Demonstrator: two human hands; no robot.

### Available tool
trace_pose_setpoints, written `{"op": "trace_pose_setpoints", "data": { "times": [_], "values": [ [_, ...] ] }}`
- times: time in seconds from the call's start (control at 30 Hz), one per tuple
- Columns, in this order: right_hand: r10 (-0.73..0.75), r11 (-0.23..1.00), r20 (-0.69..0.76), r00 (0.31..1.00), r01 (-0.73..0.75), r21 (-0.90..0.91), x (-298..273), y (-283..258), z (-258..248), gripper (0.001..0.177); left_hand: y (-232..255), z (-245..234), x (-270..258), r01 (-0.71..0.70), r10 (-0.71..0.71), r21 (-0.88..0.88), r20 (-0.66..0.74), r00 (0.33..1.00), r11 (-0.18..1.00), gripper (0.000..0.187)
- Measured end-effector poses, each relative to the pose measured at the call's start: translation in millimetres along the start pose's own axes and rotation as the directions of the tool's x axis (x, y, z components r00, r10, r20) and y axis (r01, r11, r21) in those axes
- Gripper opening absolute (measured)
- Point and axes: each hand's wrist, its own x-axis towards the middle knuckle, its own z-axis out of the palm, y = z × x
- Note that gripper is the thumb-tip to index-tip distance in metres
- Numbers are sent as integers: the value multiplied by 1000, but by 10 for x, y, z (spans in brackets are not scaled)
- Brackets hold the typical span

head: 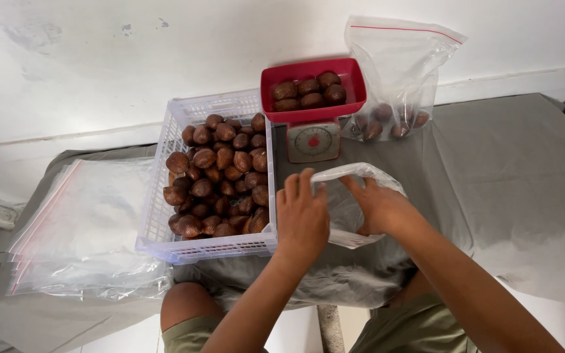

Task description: Weighing salak fruits on a scale and then placing them into plastic zip-lock bags.

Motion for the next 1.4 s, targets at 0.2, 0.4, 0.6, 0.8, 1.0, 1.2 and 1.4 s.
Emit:
{"op": "trace_pose_setpoints", "data": {
  "times": [0.2,0.4,0.6,0.8,1.0,1.2,1.4],
  "values": [
    [-53,998,90,995,56,-29,-29,-3,-46,113,-136,1116,89,-248,255,-62,310,916,967,41],
    [-90,995,70,993,88,38,126,149,45,101,-328,1014,202,-261,233,-1,453,860,965,85],
    [-236,969,58,970,239,-56,318,16,231,25,-231,901,209,-248,204,12,532,822,969,81],
    [-255,944,-109,961,223,-244,1003,422,743,26,-369,1085,228,-323,112,190,684,721,927,66],
    [-521,821,-500,692,245,-516,1410,657,1552,8,-460,1402,229,-340,-16,293,778,628,894,74],
    [-442,822,-192,876,311,-476,1365,536,1324,17,-401,1114,254,-329,-46,296,802,596,897,71],
    [-295,936,-13,955,292,195,625,-56,360,30,-512,1396,197,-215,92,114,646,757,970,71]
  ]
}}
